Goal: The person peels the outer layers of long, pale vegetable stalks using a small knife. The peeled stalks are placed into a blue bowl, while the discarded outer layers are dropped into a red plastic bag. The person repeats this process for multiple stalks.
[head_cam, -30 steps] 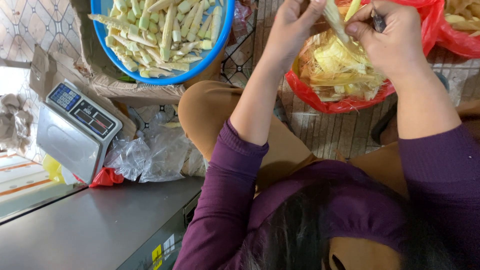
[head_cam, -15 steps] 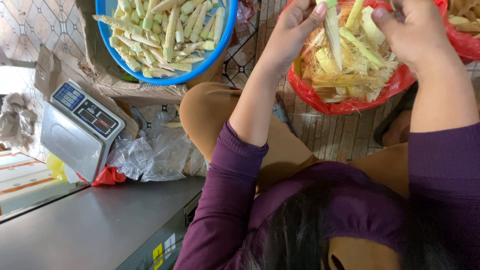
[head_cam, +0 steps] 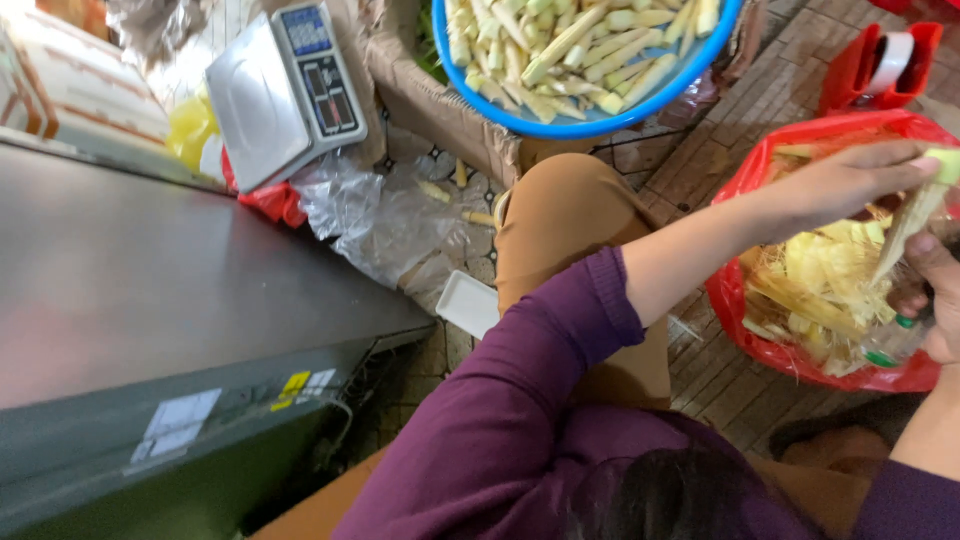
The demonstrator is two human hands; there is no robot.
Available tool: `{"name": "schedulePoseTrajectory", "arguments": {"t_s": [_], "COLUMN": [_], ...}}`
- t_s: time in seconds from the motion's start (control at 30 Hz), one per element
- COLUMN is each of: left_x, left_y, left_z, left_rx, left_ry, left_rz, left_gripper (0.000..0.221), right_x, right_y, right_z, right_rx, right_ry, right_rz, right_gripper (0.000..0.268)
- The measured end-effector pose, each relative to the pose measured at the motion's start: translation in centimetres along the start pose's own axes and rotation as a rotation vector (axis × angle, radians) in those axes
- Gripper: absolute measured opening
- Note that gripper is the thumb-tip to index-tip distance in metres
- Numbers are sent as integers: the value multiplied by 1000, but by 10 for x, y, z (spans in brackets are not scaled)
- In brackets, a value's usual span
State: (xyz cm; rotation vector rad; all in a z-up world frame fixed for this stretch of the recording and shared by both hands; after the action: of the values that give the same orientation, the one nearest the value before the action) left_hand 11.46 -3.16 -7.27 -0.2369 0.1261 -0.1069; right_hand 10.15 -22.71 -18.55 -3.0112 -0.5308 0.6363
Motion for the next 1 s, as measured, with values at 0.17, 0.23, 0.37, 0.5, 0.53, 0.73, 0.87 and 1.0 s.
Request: {"name": "schedulePoseTrajectory", "arguments": {"t_s": [0.17, 0.23, 0.37, 0.5, 0.53, 0.73, 0.87, 1.0], "left_x": [-10, -18, -8, 49, 42, 6, -13, -20], "left_y": [-6, 0, 11, 24, 20, 3, 13, 18], "left_z": [4, 18, 9, -58, -45, -5, 33, 45], "left_rx": [313, 561, 588, 127, -79, -482, -319, -217], "left_ry": [-109, -51, 99, -123, -176, -127, -139, -143], "left_rz": [79, 95, 186, 195, 129, -43, -22, 57], "left_gripper": [58, 54, 75, 41, 39, 34, 33, 27], "right_x": [-15, -10, 4, -23, -42, -85, -94, -102], "right_y": [-2, 1, 27, 33, 11, -50, -71, -67], "right_z": [-22, -19, -7, -40, -75, -132, -134, -151], "right_rx": [-487, -473, -395, -351, -486, -82, -151, -423], "right_ry": [25, 58, 181, 256, 303, 214, 89, 67], "right_rz": [349, 303, 146, 99, 211, 272, 234, 337], "right_gripper": [28, 19, 23, 52, 51, 73, 23, 28]}}
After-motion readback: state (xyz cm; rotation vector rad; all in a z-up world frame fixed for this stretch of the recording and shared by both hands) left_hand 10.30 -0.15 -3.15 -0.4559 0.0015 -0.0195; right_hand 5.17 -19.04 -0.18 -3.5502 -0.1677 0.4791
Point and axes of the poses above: each hand's wrist, its own x-axis towards the middle knuckle, its own y-axis out of the back of the hand, z = x × y, the point moved 6 cm from there along x, towards the middle knuckle, and after that the axes turned 11 degrees about z, right-handed, at the moved point
